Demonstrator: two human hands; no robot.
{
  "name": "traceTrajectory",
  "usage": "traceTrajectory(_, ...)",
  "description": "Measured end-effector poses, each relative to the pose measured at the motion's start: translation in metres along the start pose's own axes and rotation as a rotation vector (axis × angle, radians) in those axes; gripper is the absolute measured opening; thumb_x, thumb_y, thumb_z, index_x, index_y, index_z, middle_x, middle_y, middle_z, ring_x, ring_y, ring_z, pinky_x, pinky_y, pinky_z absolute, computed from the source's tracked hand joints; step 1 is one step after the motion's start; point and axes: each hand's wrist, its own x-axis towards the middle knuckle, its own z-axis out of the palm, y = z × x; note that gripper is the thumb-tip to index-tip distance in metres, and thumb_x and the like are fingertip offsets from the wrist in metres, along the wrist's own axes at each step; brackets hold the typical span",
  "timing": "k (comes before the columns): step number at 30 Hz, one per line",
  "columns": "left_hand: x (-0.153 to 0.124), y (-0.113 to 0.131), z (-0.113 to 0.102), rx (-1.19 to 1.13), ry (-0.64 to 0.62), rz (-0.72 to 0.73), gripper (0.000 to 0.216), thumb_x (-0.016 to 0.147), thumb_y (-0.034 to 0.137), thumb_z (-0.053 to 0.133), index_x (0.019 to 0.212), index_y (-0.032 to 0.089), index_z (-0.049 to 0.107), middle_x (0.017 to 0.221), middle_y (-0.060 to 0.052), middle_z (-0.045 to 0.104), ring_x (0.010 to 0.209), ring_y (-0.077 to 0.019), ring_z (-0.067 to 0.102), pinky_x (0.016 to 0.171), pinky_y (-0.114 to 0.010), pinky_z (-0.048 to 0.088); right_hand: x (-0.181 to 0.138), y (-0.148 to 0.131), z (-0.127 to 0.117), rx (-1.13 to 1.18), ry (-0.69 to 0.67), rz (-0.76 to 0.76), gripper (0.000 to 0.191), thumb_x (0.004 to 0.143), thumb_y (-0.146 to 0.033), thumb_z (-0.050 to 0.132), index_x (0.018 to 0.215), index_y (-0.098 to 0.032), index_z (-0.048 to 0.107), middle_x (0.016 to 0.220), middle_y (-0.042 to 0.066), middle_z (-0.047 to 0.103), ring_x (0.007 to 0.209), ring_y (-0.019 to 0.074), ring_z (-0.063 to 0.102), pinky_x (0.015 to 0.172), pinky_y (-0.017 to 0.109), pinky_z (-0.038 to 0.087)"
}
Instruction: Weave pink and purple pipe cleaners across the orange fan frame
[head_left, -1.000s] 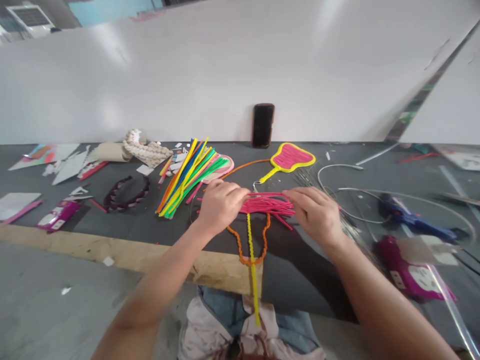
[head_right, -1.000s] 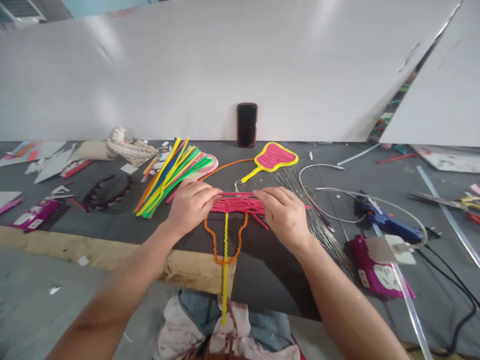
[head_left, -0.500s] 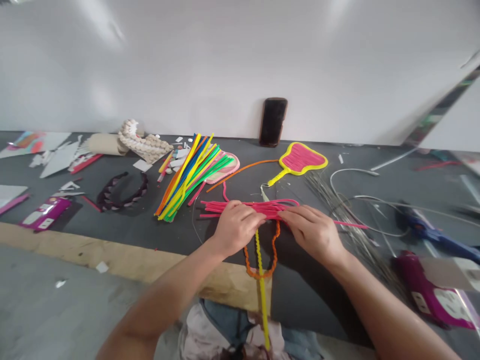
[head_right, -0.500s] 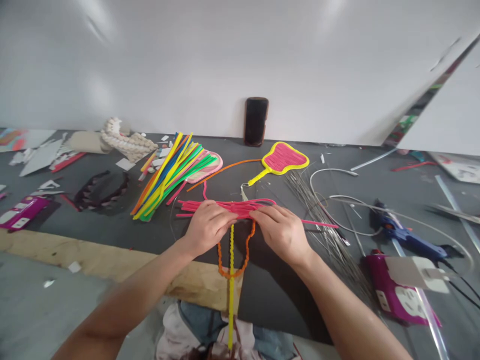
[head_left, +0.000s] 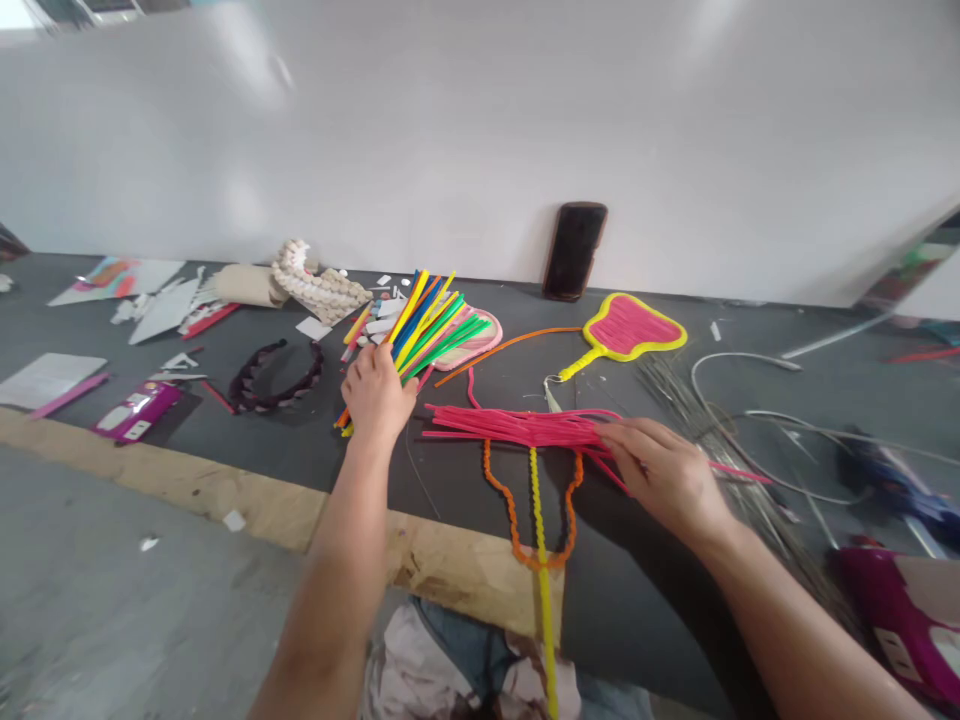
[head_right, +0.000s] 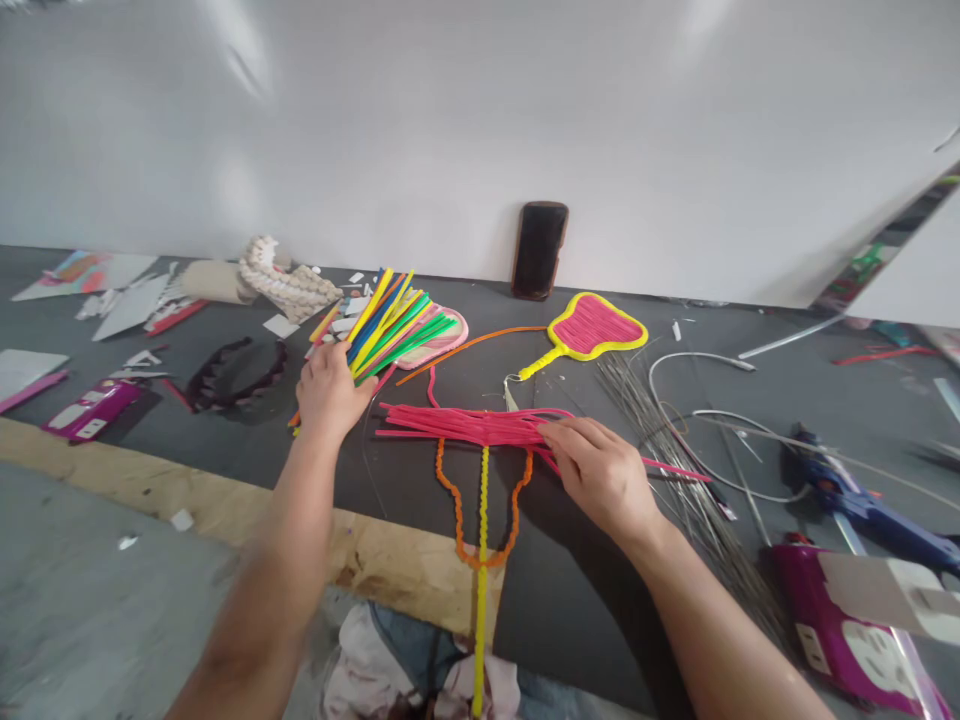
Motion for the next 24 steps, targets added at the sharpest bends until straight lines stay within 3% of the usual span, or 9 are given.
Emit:
traceTrajectory(4,0.007,-0.013,0.005,0.015,-0.132,-0.150,0.067,0.079,0.029,0.067,0.139,0.017,0.042,0.131,-0.024,0.057,0.111,-0.0424,0.060,0.085,-0.050,0.049,0.000,-0.001,0.001,0.049,-0.011,-0.005,0.021,0.092,-0.015,0.052,0.101,-0.022,0.070,0.091,0.006,0.075,0.080,0.0179,0.071,0.074,0.029,0.058)
traceTrajectory(9,0.013,-0.024,0.005,-0.064,-0.075,-0.195,0.049,0.083,0.024,0.058,0.132,0.023,0.051,0.111,-0.019,0.069,0.095,-0.0366,0.068,0.079,-0.045,0.049,0.000,0.000,0.001,0.063,-0.011,-0.001,0.022,0.092,-0.014,0.052,0.102,-0.023,0.070,0.092,0.006,0.075,0.082,0.0180,0.072,0.076,0.030,0.059)
traceTrajectory(14,0.015,-0.028,-0.005,-0.089,-0.008,-0.329,0.049,0.086,0.027,0.055,0.135,0.023,0.048,0.101,-0.017,0.072,0.091,-0.0376,0.068,0.077,-0.045,0.048,0.000,0.000,0.000,0.055,-0.002,-0.018,0.022,0.093,-0.013,0.051,0.101,-0.021,0.069,0.091,0.006,0.075,0.080,0.0174,0.071,0.074,0.029,0.059)
traceTrajectory(24,0.017,-0.032,-0.001,-0.071,-0.006,-0.292,0.039,0.086,0.029,0.053,0.123,0.020,0.058,0.107,-0.019,0.071,0.097,-0.0377,0.066,0.079,-0.046,0.048,-0.002,0.003,0.000,0.052,-0.015,0.013,0.024,0.093,-0.016,0.051,0.102,-0.023,0.072,0.093,0.006,0.076,0.083,0.0179,0.072,0.076,0.029,0.060)
